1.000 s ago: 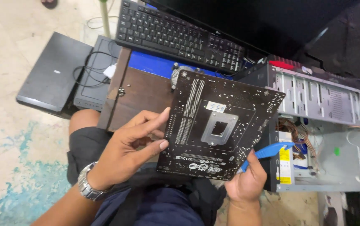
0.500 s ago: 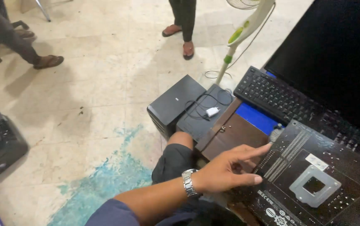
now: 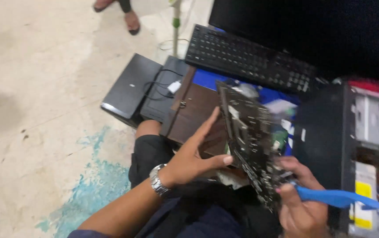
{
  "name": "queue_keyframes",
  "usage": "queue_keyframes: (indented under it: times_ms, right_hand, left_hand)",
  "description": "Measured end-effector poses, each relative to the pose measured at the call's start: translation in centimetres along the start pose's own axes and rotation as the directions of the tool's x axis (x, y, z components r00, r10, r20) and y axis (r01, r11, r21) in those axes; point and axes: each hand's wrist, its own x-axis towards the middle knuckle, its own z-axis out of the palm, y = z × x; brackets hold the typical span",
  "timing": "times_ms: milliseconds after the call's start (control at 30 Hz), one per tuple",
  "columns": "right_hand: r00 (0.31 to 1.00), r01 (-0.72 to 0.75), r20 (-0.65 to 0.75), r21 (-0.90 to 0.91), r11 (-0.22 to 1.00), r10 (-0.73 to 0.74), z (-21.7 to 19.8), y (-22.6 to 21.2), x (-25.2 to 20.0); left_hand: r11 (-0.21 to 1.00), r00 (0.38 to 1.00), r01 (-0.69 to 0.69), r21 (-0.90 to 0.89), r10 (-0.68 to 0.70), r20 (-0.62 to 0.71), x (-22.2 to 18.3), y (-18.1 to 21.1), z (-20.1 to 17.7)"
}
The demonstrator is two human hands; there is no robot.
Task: Cleaning a computer motherboard using a brush and inspecting the CPU and hard drive.
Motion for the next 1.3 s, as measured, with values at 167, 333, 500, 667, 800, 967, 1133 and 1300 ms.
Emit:
queue_keyframes:
  times_ms: [167,333,500,667,800,967,1133,1300]
  right_hand:
    - [0.783,0.524,0.51,-0.231,0.82,-0.356,5.6,-7.2,0.1]
    - [0.632,0.738,0.671,-0.367,0.567,-0.388,8.1,-6.9,-0.6]
    - [0.634,0.728,0.661,-0.333,0.6,-0.403,6.8,-8.5,-0.8]
    - [0.778,0.624,0.221,-0.371,0.687,-0.588,3.9,-7.9,0.6]
    - [0.802,0.541,0.019,-0.448,0.712,-0.597,2.5,-6.9,1.5]
    - [0.844,0.516,0.05,-0.353,0.781,-0.535,2.8,-7.8,2.0]
    - [0.782,0.603,0.151,-0.427,0.674,-0.605,2.0,-9.9,2.4]
    - [0.743,0.668,0.465,-0.473,0.574,-0.481,1.6,-12.3,3.4]
  left_hand:
    - [0.91,0.941,-0.144,-0.389,0.248,0.232,-0.6,-0.3,1.1]
    - [0.69,0.977,-0.112,-0.715,0.206,0.046,-1.3,-5.2,2.1]
    - [0.649,0.985,-0.125,-0.75,-0.01,-0.173,-1.3,-6.0,1.3]
    - [0.836,0.941,-0.075,-0.544,-0.121,-0.317,-2.0,-9.1,-1.0]
    - [0.905,0.953,-0.146,-0.401,0.019,-0.304,-1.9,-7.9,-2.0]
    - [0.97,0.967,-0.241,0.02,0.242,-0.081,-1.5,-6.1,-2.8]
    - [0.929,0.946,-0.323,0.178,0.313,0.082,-1.1,-3.8,-3.4]
    - [0.904,0.932,-0.353,0.239,0.318,0.175,-1.2,-2.3,-3.3]
